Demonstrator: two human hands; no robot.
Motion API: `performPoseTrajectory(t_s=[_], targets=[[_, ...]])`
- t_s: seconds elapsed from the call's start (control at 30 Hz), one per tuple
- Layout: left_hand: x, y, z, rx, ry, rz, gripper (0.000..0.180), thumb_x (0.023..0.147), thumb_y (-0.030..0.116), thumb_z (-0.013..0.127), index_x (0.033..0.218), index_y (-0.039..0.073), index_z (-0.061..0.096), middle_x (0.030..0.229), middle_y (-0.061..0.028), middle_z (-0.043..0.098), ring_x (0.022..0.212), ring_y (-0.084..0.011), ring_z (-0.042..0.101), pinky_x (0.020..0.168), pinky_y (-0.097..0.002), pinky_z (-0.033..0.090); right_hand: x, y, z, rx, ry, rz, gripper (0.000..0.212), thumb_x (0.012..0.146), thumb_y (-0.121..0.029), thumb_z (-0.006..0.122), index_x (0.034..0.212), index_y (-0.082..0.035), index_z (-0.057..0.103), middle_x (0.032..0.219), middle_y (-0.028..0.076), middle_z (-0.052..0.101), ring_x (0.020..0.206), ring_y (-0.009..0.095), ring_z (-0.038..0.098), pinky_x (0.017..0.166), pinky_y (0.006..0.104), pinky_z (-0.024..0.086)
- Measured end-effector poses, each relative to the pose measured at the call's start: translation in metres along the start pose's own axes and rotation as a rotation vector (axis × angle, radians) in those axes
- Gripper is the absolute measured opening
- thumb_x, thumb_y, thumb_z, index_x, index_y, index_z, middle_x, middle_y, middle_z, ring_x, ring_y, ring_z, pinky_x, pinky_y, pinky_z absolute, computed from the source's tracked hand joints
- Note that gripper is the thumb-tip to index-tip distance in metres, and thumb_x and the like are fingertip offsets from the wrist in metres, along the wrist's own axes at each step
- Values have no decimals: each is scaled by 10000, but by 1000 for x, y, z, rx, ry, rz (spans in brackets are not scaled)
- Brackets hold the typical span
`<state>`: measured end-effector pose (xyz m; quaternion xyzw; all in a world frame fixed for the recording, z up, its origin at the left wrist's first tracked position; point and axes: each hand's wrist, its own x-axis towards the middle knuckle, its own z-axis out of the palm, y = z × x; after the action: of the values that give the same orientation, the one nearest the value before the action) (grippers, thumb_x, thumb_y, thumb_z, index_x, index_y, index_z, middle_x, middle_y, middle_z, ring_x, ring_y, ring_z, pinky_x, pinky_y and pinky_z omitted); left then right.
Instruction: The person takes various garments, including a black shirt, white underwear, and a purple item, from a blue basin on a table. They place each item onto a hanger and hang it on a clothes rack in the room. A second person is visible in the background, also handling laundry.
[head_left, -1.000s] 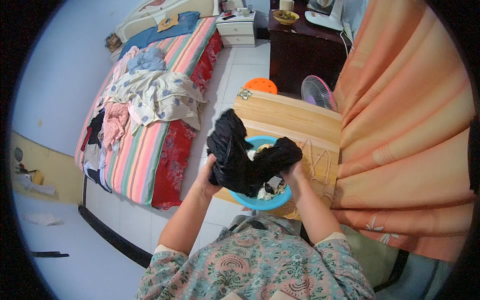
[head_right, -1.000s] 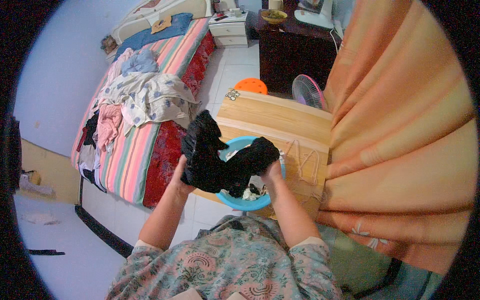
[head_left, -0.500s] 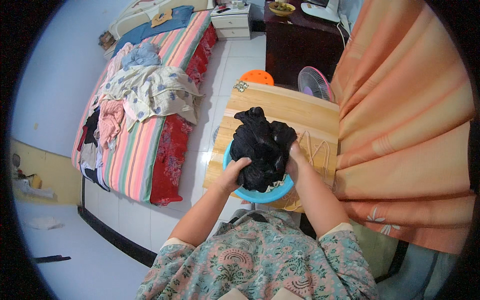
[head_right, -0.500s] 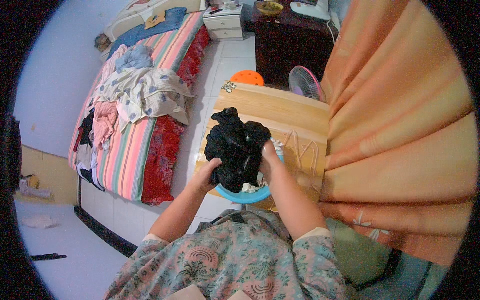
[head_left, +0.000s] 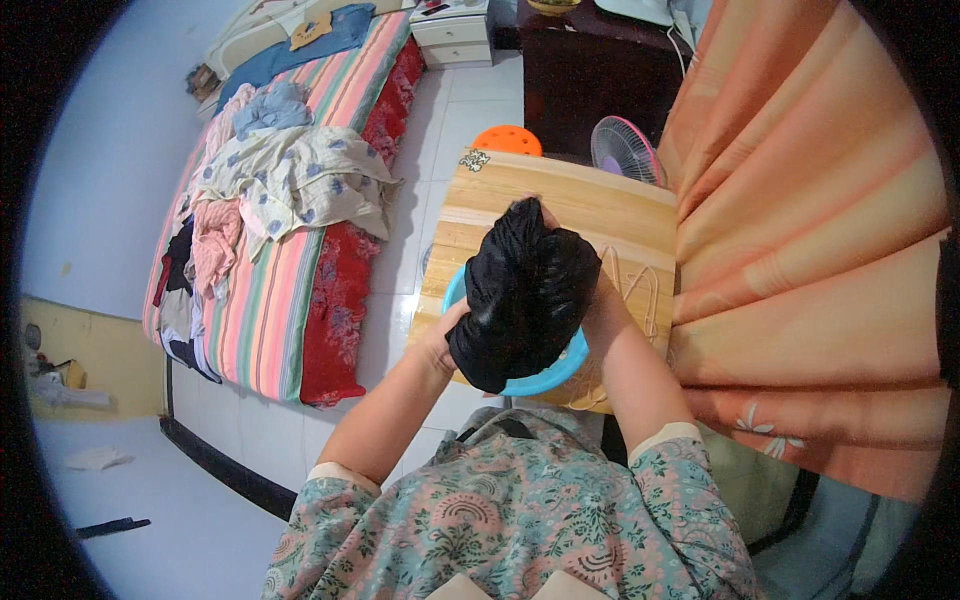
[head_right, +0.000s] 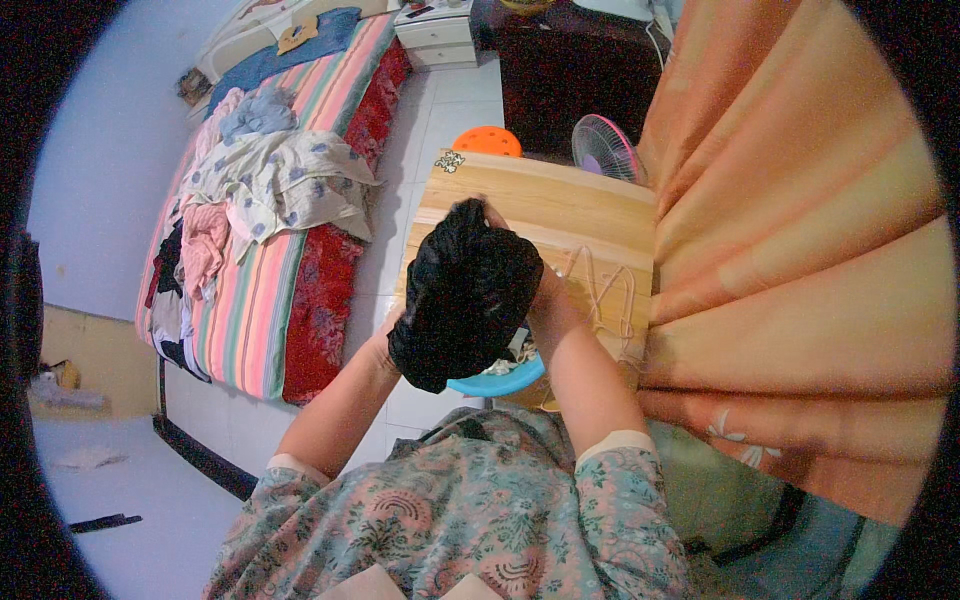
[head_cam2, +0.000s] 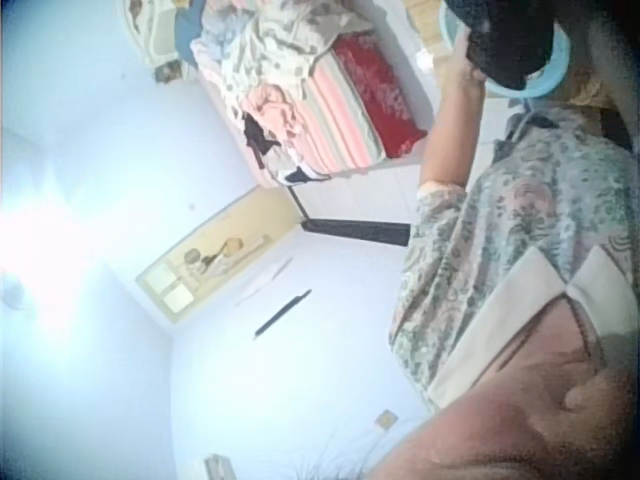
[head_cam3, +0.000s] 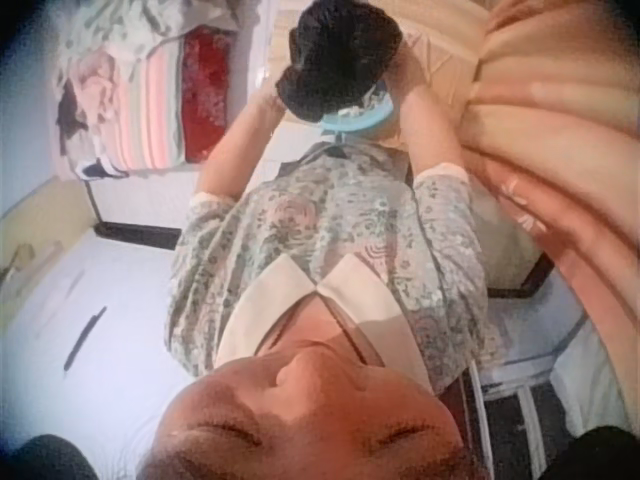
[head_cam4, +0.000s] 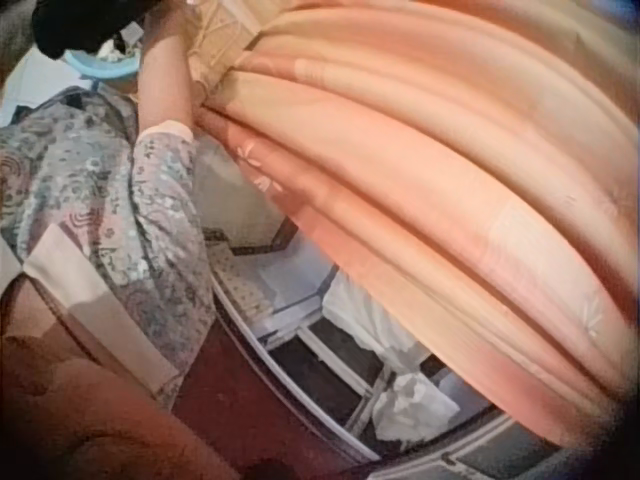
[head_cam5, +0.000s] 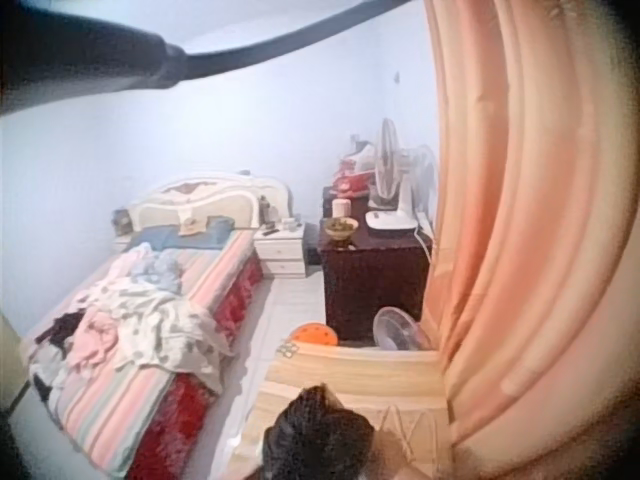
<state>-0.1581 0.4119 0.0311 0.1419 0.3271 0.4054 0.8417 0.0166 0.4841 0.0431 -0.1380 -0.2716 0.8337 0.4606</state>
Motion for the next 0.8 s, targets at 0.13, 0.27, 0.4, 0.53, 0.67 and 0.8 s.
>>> performPoseTrajectory(t_s=[0.13, 0.27, 0.4, 0.53, 0.67, 0.8], targets=[[7, -3, -3, -189, -103, -124, 376, 870, 204, 478, 1206, 35, 456, 1152, -146, 539, 1015, -255, 556, 878, -387, 461, 9, -8, 0, 71, -97, 34, 306, 882, -91, 453, 1188, -79, 459, 1106, 69, 539, 998, 172, 533, 880, 333, 442], [-4, -14, 9, -357, -227, -146, 458, 889, 345, 414, 1292, 129, 389, 1297, -119, 423, 1145, -321, 446, 932, -569, 338, 17, -10, -13, 62, -109, -168, 194, 850, -63, 485, 1036, -60, 540, 1011, 66, 566, 938, 171, 544, 836, 316, 459], [-14, -20, 19, -470, -336, -238, 551, 865, 496, 353, 1340, 219, 332, 1378, -79, 331, 1231, -370, 330, 889, -730, 197, 8, -18, 31, -435, -17, -405, 188, 786, -81, 557, 966, -29, 550, 907, 55, 572, 894, 177, 542, 824, 296, 445], [-15, -33, 18, -515, -418, -298, 577, 848, 528, 367, 1341, 233, 326, 1375, -98, 329, 1229, -378, 330, 871, -750, 183, -7, -22, 55, -831, -18, -464, 187, 755, -73, 584, 935, -36, 553, 914, 53, 572, 892, 156, 528, 828, 278, 420], [-10, -26, 28, -730, -250, -123, 525, 875, 432, 396, 1315, 149, 360, 1301, -122, 420, 1174, -320, 418, 952, -588, 304, -17, -22, 64, -710, 62, -438, 226, 745, -86, 602, 961, -47, 550, 952, 50, 566, 918, 148, 522, 842, 276, 417], [-2, -9, 33, -519, 4, 122, 443, 884, 282, 438, 1265, 57, 406, 1220, -128, 494, 1126, -277, 473, 948, -414, 407, -29, -19, 50, -751, 237, -599, 246, 758, -78, 591, 995, -44, 534, 971, 55, 562, 937, 153, 520, 848, 285, 423]])
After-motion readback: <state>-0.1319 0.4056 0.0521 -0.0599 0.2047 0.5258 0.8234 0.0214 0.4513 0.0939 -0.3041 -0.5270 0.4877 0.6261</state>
